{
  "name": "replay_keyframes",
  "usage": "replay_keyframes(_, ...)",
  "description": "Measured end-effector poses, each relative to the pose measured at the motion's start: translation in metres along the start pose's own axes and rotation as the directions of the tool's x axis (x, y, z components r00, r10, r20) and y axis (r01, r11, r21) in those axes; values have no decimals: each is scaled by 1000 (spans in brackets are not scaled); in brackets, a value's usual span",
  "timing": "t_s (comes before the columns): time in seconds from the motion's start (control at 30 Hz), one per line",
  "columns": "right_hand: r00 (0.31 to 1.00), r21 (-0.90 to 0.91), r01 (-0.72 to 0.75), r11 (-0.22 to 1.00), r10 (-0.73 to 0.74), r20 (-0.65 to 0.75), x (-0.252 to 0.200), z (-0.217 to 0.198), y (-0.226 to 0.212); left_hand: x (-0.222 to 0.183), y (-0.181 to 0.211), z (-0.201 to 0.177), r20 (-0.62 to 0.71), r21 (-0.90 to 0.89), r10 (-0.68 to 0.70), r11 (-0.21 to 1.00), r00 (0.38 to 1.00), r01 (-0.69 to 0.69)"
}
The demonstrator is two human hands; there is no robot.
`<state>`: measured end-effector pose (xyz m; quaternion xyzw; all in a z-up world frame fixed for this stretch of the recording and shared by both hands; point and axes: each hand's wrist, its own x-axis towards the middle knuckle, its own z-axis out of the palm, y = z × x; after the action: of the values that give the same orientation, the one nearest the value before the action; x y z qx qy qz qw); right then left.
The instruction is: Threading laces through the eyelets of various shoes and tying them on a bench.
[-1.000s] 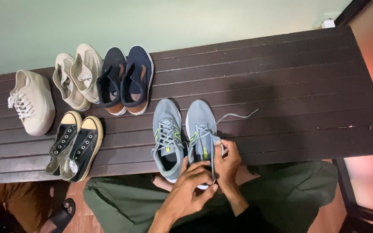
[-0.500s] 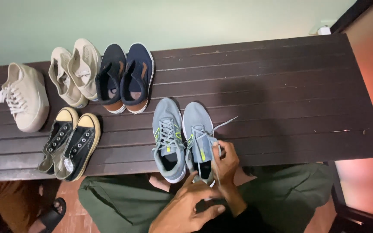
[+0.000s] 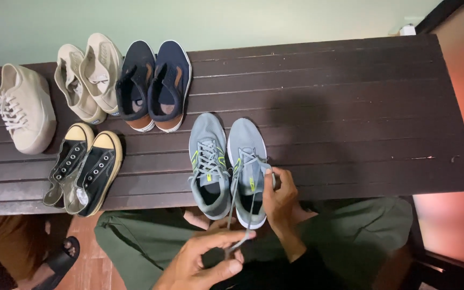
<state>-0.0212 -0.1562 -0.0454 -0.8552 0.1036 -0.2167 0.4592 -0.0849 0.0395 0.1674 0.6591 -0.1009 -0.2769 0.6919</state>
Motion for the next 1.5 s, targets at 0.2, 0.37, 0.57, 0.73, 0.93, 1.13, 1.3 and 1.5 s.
replay_keyframes(0.2,998,-9,-7,1000,7,-55,0,5,4,9,-4,-7,234,-39,500,862,834,-506)
replay_keyframes(0.37,998,-39,35,999,-37,-60,1,9,9,7,-11,-5,209,551,-198,833,958,52)
replay_keyframes(0.57,998,-1,60,998,-60,1,1,3,-1,43,-26,4,-232,598,-280,714,932,364)
replay_keyframes(0.73,1000,7,-15,1000,14,20,2,3,-1,123,-90,12,-433,732,213,650,876,204)
replay_keyframes(0.93,998,4,-54,999,54,26,3,3,4,157,-131,11,-343,907,461,388,818,162)
replay_keyframes(1.13,966,41,-256,966,254,44,1,12,11,102,-99,14,-280,847,268,521,922,106)
replay_keyframes(1.3,956,43,-274,961,267,124,4,13,8,79,-77,12,-332,648,162,755,929,100)
replay_keyframes(1.5,989,112,-148,983,144,44,2,10,0,113,-98,-13,-448,848,544,510,710,145)
